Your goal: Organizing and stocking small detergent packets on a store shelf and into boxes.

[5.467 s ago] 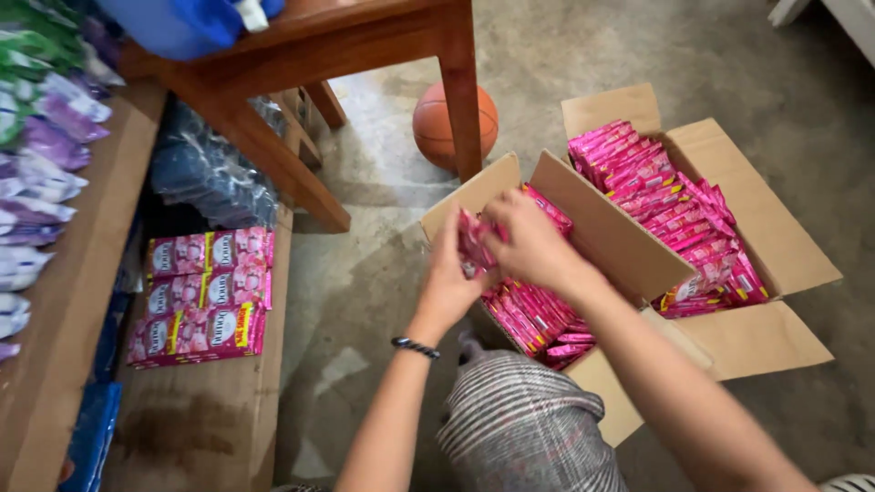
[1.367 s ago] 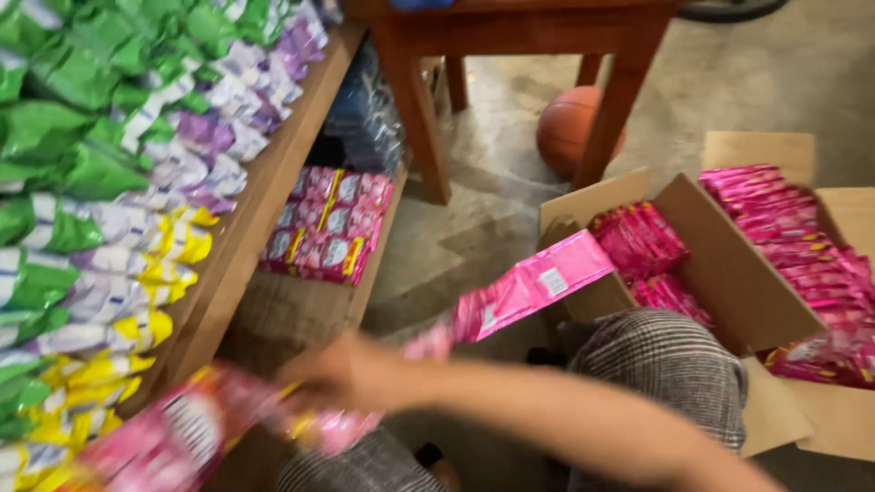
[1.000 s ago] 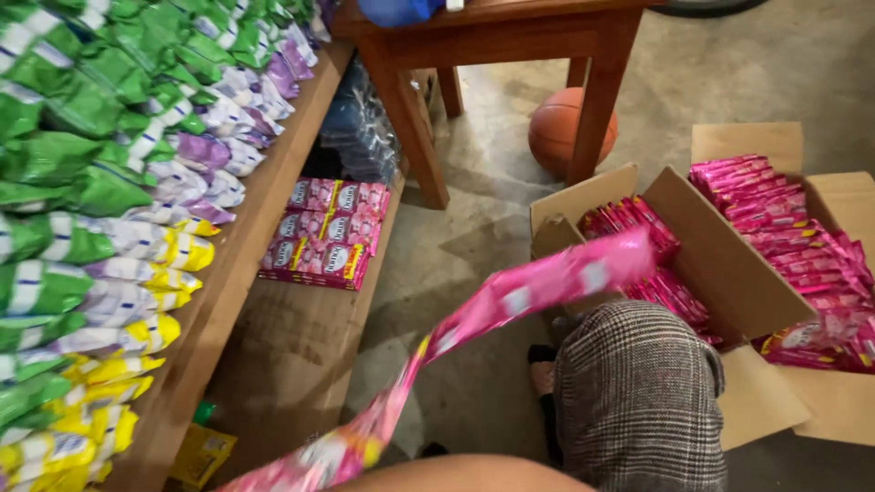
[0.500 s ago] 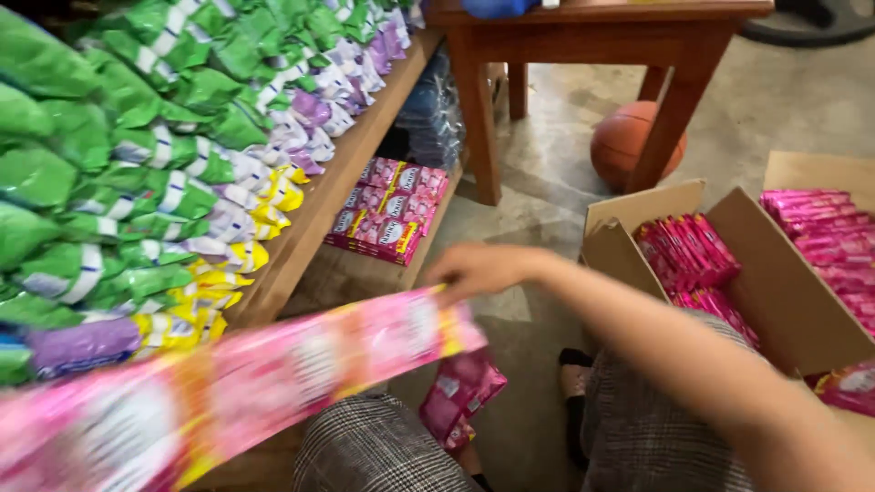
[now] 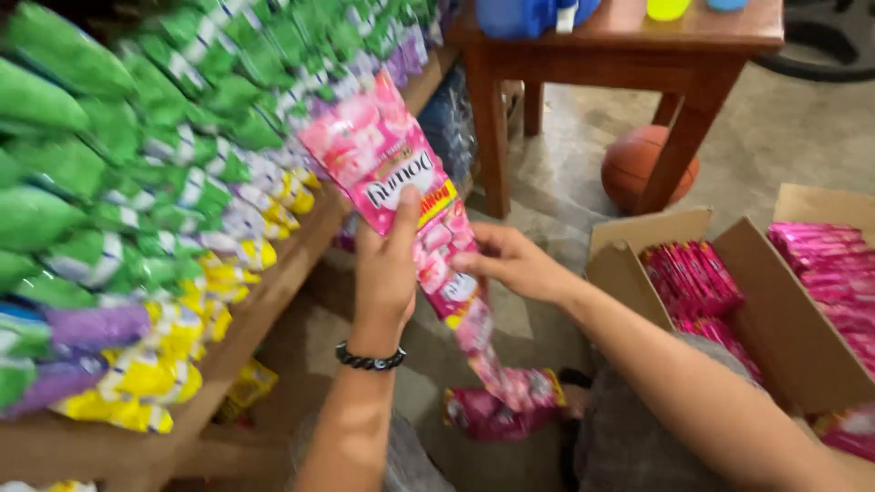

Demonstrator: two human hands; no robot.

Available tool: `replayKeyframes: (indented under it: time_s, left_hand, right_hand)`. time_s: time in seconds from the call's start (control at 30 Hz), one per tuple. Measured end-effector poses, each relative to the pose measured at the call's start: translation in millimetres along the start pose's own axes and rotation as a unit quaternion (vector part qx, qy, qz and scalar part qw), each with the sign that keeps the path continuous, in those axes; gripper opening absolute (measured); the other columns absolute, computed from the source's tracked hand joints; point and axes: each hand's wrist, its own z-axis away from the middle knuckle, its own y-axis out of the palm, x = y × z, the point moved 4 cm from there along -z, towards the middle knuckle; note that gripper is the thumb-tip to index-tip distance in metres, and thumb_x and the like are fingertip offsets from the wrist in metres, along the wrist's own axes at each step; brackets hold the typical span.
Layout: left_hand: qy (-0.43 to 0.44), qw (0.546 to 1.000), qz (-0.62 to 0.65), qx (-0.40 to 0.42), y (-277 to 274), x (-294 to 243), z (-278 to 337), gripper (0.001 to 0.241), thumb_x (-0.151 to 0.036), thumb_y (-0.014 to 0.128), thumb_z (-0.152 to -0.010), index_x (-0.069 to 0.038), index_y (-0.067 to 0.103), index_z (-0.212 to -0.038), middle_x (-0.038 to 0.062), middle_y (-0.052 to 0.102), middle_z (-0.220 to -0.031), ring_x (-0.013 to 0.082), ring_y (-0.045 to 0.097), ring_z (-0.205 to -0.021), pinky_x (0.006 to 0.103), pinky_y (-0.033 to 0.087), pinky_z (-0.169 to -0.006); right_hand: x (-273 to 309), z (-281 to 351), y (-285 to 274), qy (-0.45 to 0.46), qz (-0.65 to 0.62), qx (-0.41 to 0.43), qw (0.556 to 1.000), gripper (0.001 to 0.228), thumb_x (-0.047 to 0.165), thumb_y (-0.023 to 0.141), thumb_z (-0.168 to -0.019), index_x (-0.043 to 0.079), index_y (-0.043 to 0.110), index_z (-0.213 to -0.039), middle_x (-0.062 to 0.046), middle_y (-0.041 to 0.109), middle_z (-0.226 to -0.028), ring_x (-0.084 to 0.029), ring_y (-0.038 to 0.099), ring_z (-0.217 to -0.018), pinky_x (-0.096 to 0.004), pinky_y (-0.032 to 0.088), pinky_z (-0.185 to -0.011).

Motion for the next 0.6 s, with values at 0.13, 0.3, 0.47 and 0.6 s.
replayKeyframes:
  time_s: [0.13, 0.3, 0.47, 0.6]
  left_hand:
    - [-0.121, 0.992, 0.040, 0.009, -11, 38, -28, 0.040, -0.024, 0.058, -0.107, 0.002, 0.055, -0.138, 0.010, 0.066, -0.127, 0.0185, 0.066, -0.111, 0.0379, 0.056, -0.095]
    - [-0.200, 0.969, 0.148, 0.002, -19, 76, -20, 0.048, -0.035, 0.055, -0.104, -0.002, 0.056, -0.138, 0.013, 0.065, -0.128, 0.0204, 0.069, -0.109, 0.0380, 0.057, -0.094]
    - [-0.113, 0.985, 0.122, 0.042, -25, 98, -8, 0.047, -0.022, 0.066, -0.100, -0.006, 0.051, -0.141, 0.007, 0.064, -0.130, 0.0164, 0.065, -0.116, 0.0369, 0.053, -0.102]
    - [-0.068, 0.995, -0.080, -0.002, -27, 85, -1, 0.037, -0.021, 0.064, -0.103, 0.000, 0.057, -0.134, 0.007, 0.068, -0.125, 0.0136, 0.065, -0.111, 0.0344, 0.053, -0.096]
  right_hand:
    - [-12, -7, -20, -0.011, 0.012, -0.101, 0.995, 0.041, 0.023, 0.063, -0.106, 0.000, 0.057, -0.139, -0.002, 0.067, -0.124, -0.008, 0.061, -0.111, -0.029, 0.052, -0.098]
    - [-26, -21, -25, 0.000, 0.021, -0.167, 0.986, 0.033, 0.028, 0.053, -0.106, 0.007, 0.058, -0.130, 0.006, 0.067, -0.115, -0.001, 0.059, -0.104, -0.023, 0.050, -0.093]
    - [-55, -32, -31, -0.057, 0.007, -0.280, 0.958, 0.024, 0.027, 0.056, -0.114, 0.006, 0.059, -0.105, 0.008, 0.055, -0.091, 0.000, 0.047, -0.082, -0.020, 0.042, -0.070]
    - [-58, -33, -43, -0.057, -0.021, -0.271, 0.961, 0.022, 0.026, 0.058, -0.112, 0.006, 0.062, -0.103, 0.008, 0.060, -0.091, 0.000, 0.050, -0.082, -0.020, 0.044, -0.071]
